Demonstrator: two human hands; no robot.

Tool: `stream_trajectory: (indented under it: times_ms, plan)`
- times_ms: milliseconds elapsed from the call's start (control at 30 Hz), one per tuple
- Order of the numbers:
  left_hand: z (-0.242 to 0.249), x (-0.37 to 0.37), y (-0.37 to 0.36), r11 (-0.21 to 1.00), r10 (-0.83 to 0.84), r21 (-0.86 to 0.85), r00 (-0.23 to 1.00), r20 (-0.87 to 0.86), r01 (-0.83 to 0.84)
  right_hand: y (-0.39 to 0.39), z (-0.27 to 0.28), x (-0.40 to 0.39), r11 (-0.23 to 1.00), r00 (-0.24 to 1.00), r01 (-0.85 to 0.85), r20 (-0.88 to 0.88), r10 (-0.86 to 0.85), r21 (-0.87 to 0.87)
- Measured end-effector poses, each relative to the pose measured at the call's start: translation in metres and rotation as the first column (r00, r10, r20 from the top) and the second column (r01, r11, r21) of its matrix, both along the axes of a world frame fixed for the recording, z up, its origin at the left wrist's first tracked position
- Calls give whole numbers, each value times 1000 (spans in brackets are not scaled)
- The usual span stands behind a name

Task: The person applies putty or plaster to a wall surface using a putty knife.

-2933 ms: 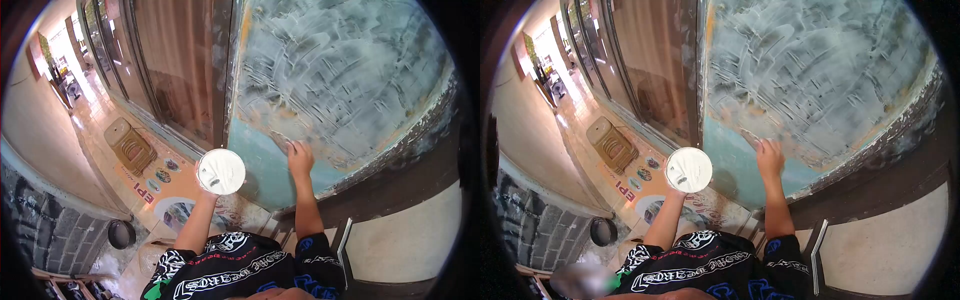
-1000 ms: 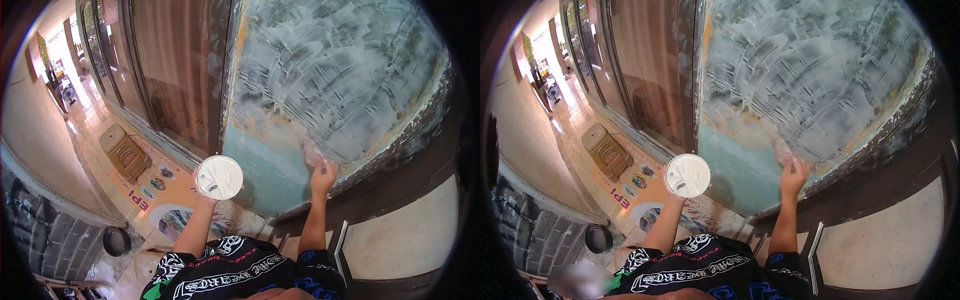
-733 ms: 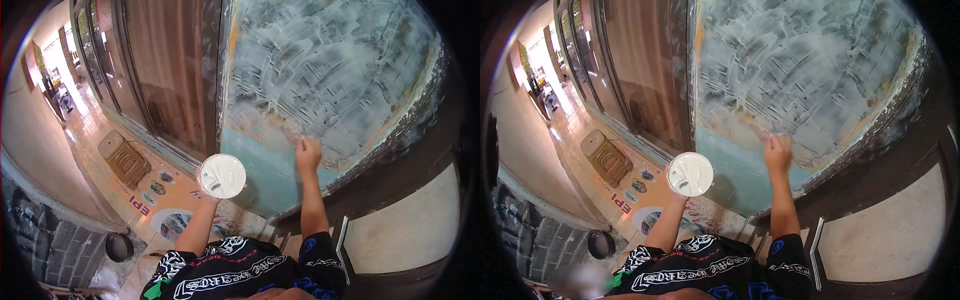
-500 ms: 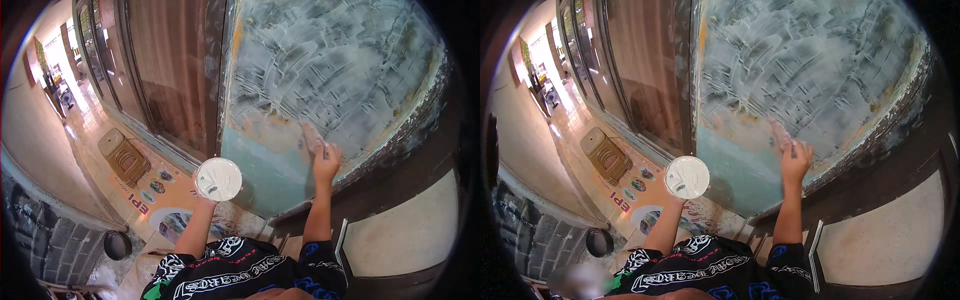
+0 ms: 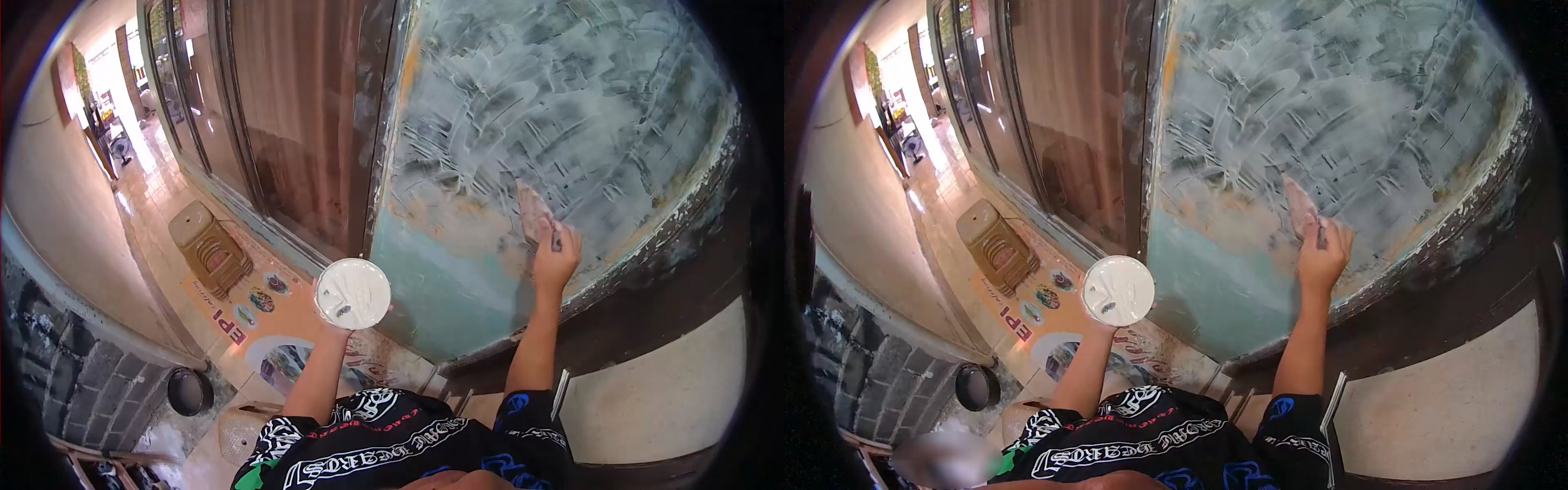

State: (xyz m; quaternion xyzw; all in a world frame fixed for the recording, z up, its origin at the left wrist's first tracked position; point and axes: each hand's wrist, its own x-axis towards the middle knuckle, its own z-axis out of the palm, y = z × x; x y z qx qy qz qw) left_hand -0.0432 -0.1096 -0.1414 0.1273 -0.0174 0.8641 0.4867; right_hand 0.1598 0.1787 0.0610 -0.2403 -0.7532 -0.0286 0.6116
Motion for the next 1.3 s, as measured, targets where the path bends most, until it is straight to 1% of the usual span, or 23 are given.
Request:
stream_trajectory:
  times_ms: [33, 100, 133, 167, 233, 267, 333, 400, 433, 500, 600, 667, 733, 767, 833, 900, 967, 1033, 1067, 1133, 1200, 1233, 1300]
  plan:
    - [-1, 0, -1, 1000, 4, 2, 1000, 2, -4, -4, -16, -5, 999, 997, -47, 61, 47, -1]
    - [-2, -1, -2, 992, 59, -114, 997, 49, -53, -11, -50, -23, 992, 973, -120, 195, 124, -29]
    - [-2, -1, -2, 992, 60, -113, 997, 46, -54, -15, -63, -33, 988, 951, -146, 269, 155, -56]
    - [-2, -2, -2, 997, 42, -71, 998, 46, -39, -13, -71, -41, 988, 952, -145, 263, 154, -55]
    - [1, -3, -3, 999, 22, -29, 999, 41, -21, -8, -71, -54, 995, 913, -91, 395, 98, -37]
    - [2, -3, -4, 998, 35, -62, 998, 50, -31, 3, -65, -54, 999, 929, -23, 368, 33, -31]
    - [0, -5, -4, 995, 48, -96, 997, 62, -42, 5, -18, -43, 1000, 963, 25, 270, -21, -12]
    - [-9, -9, -3, 1000, 15, -10, 1000, -11, -15, 14, 21, -24, 999, 994, 26, 110, -24, -20]
    - [-8, -9, -3, 1000, 15, -10, 1000, -7, -15, 13, 31, -14, 999, 993, 27, 114, -24, -21]
    - [-5, -8, -3, 999, 21, -35, 999, 25, -20, 9, 39, 1, 999, 1000, -22, 1, 22, -50]
    - [-5, -8, -2, 1000, 4, -30, 1000, 19, -4, -2, 0, -4, 987, 992, -90, 76, 101, -136]
    - [-2, -7, 2, 999, -30, 10, 999, 16, 30, -2, -39, -26, 982, 954, -182, 234, 189, -49]
    - [4, -4, 4, 999, -31, 17, 999, 4, 31, -15, -55, -50, 987, 921, -149, 353, 163, -68]
    - [7, -5, 3, 999, -28, 29, 1000, -4, 28, -12, -51, -55, 986, 924, -149, 347, 164, -69]
    - [6, -7, 1, 1000, -22, 5, 1000, 18, 22, -1, -30, -68, 998, 924, -65, 378, 55, 14]
    - [2, -11, -1, 998, 13, -66, 999, 41, -11, 12, 10, -63, 995, 962, 30, 269, -55, 97]
    - [-1, -13, -5, 997, 26, -68, 997, 70, -21, 15, 48, -53, 994, 994, -45, 101, 35, 98]
    - [-2, -14, -10, 1000, 16, 22, 998, 56, -17, 2, 55, -44, 995, 996, -69, 69, 64, 68]
    - [0, -15, -11, 997, 57, -63, 996, 74, -52, -3, 52, -39, 995, 995, -91, 31, 90, 39]
    - [-1, -15, -13, 996, 65, -65, 993, 94, -59, -16, 23, -44, 986, 981, -158, 127, 149, 63]
    - [-2, -16, -15, 996, 73, -66, 991, 113, -66, -14, -27, -54, 985, 924, -166, 357, 141, 42]
    - [-2, -17, -15, 997, 65, -57, 995, 81, -60, -15, -42, -63, 985, 923, -170, 358, 144, 41]
    - [-2, -21, -15, 997, 59, -48, 997, 43, -56, -20, -57, -77, 981, 853, -188, 487, 188, -50]
